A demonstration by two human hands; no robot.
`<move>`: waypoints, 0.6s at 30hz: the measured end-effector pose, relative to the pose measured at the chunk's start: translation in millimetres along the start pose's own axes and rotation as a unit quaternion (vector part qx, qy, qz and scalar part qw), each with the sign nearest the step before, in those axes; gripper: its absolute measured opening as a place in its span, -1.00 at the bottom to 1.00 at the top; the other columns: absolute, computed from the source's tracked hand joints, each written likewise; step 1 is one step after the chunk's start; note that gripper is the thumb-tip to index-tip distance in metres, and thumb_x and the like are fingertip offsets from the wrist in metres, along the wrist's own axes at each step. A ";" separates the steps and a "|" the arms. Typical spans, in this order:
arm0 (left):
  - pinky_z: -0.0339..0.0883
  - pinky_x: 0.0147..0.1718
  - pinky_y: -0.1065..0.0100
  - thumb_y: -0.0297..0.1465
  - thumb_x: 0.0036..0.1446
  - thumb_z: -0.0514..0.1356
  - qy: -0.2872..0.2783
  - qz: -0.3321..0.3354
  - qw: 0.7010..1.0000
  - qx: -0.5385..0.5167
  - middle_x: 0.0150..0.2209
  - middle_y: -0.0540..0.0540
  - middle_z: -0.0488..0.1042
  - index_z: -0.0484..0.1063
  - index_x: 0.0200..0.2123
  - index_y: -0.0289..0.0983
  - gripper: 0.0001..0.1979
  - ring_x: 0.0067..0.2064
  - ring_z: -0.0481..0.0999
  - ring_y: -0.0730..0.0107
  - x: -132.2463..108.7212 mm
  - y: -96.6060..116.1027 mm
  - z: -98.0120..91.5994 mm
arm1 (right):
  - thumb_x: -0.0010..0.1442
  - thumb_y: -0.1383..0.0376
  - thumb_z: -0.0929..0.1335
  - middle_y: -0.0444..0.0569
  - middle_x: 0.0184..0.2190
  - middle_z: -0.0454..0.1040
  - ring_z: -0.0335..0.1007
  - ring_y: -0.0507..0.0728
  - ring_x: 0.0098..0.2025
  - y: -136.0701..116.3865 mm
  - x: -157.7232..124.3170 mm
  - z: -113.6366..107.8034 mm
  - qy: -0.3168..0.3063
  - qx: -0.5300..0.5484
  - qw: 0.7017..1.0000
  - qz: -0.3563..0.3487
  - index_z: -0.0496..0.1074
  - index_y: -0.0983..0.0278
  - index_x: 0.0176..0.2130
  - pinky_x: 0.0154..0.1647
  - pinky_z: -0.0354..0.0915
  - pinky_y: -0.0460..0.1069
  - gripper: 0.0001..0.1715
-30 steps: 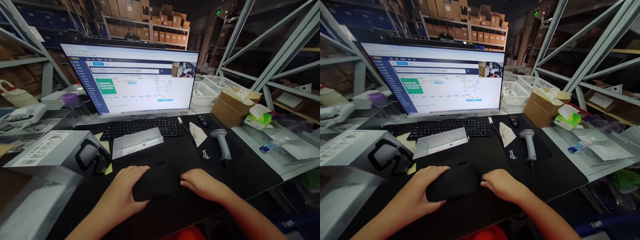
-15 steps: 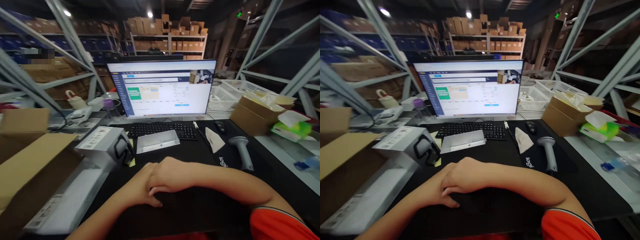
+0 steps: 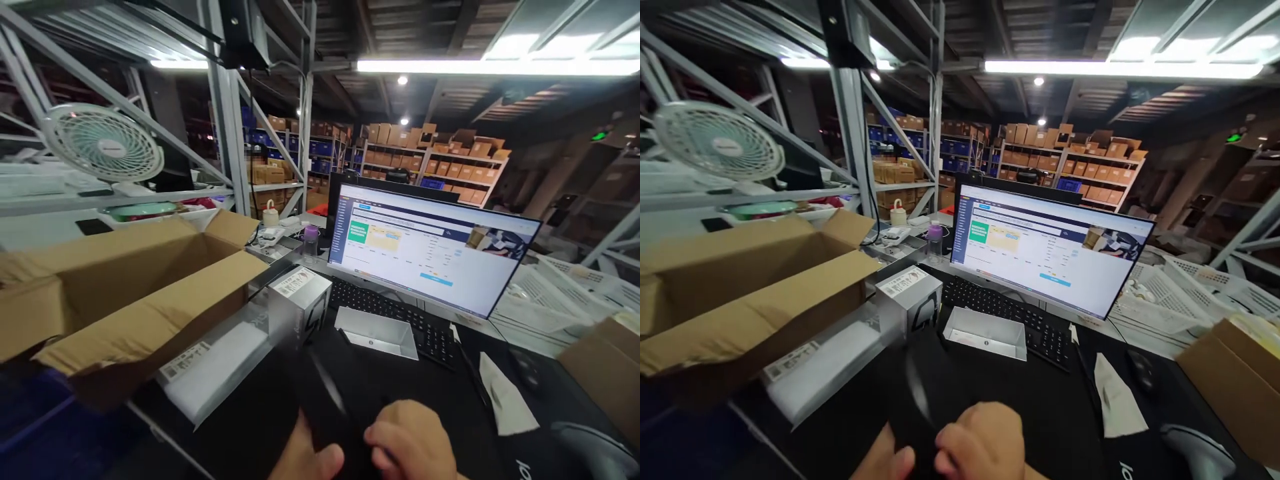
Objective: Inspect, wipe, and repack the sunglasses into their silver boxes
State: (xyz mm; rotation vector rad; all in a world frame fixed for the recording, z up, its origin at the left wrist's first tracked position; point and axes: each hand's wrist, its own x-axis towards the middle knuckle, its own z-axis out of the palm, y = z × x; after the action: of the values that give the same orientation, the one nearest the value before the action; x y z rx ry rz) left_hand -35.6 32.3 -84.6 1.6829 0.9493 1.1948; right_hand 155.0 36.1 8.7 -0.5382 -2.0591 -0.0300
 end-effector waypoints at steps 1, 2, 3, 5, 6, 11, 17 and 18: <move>0.41 0.07 -0.14 0.29 -0.01 0.17 -0.006 -0.030 0.999 -0.042 0.16 -0.35 0.40 -0.17 0.42 -0.14 0.11 0.19 0.43 -0.17 4.3 9.1 0.7 | 0.47 0.18 0.14 -0.13 -0.60 0.48 0.39 0.05 -0.64 -1.1 0.7 5.5 -0.025 -0.002 1.000 -0.018 0.43 0.18 -0.23 -0.61 0.21 -0.04 -0.63; 0.41 0.06 -0.15 0.27 -0.13 0.29 -0.014 -0.055 0.994 -0.090 0.14 -0.34 0.42 -0.17 0.42 -0.13 0.21 0.16 0.45 -0.19 9.2 17.6 0.6 | 0.48 0.17 0.13 -0.14 -0.63 0.45 0.35 0.03 -0.67 -1.5 2.0 9.4 -0.038 -0.005 0.999 -0.018 0.44 0.18 -0.27 -0.65 0.16 -0.05 -0.60; 0.43 0.03 -0.15 0.25 -0.22 0.36 -0.026 -0.071 0.988 -0.136 0.13 -0.33 0.43 -0.20 0.42 -0.11 0.29 0.13 0.47 -0.19 14.2 24.7 0.1 | 0.47 0.17 0.13 -0.15 -0.64 0.44 0.33 0.02 -0.68 -1.3 4.0 11.3 -0.042 -0.009 0.999 0.002 0.43 0.19 -0.30 -0.66 0.13 -0.05 -0.58; 0.44 0.01 -0.13 0.26 -0.26 0.37 -0.059 -0.070 0.978 -0.190 0.11 -0.31 0.44 -0.27 0.43 -0.09 0.35 0.11 0.49 -0.17 22.9 34.8 -1.7 | 0.46 0.19 0.16 -0.14 -0.61 0.46 0.38 0.02 -0.64 1.1 10.5 7.8 -0.049 -0.010 0.997 0.058 0.44 0.20 -0.33 -0.61 0.16 -0.07 -0.60; 0.42 0.04 -0.13 0.27 -0.23 0.35 -0.074 -0.060 0.975 -0.202 0.12 -0.31 0.43 -0.29 0.43 -0.09 0.33 0.13 0.48 -0.15 26.0 38.2 -2.8 | 0.44 0.21 0.18 -0.13 -0.58 0.48 0.40 0.02 -0.60 3.4 15.1 2.5 -0.050 -0.012 0.995 0.080 0.45 0.21 -0.32 -0.57 0.20 -0.08 -0.63; 0.17 0.27 -0.18 -0.13 -0.09 0.46 -0.119 0.007 0.993 0.024 0.34 -0.37 0.17 -0.36 0.45 -0.11 0.28 0.36 0.22 -0.13 30.5 55.0 -11.0 | 0.38 0.16 0.27 -0.15 -0.60 0.42 0.36 0.06 -0.58 29.6 40.2 -39.2 0.044 -0.040 0.963 0.262 0.49 0.22 -0.35 -0.56 0.23 -0.09 -0.66; 0.23 0.28 -0.02 -0.42 -0.15 0.46 -0.230 0.101 0.932 0.262 0.37 -0.30 0.13 -0.29 0.46 -0.05 0.26 0.34 0.24 -0.07 39.7 74.6 -13.8 | 0.31 -0.01 0.28 -0.12 -0.59 0.40 0.37 0.11 -0.50 75.5 42.0 -54.9 -0.061 0.055 0.925 0.372 0.45 0.25 -0.43 -0.44 0.26 -0.04 -0.54; 0.24 0.27 -0.04 -0.41 -0.17 0.46 -0.226 0.106 0.927 0.281 0.36 -0.29 0.15 -0.26 0.45 -0.04 0.26 0.32 0.26 -0.09 41.7 74.2 -11.2 | 0.32 -0.01 0.27 -0.11 -0.58 0.41 0.38 0.12 -0.48 81.0 39.7 -55.0 -0.085 0.059 0.921 0.375 0.44 0.25 -0.45 -0.40 0.27 -0.02 -0.52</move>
State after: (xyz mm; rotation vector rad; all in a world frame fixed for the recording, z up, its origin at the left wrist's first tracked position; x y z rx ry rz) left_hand -27.6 46.1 -0.3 2.4366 0.8741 0.6250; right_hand 213.9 110.5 54.8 -1.2523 -1.8736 0.6078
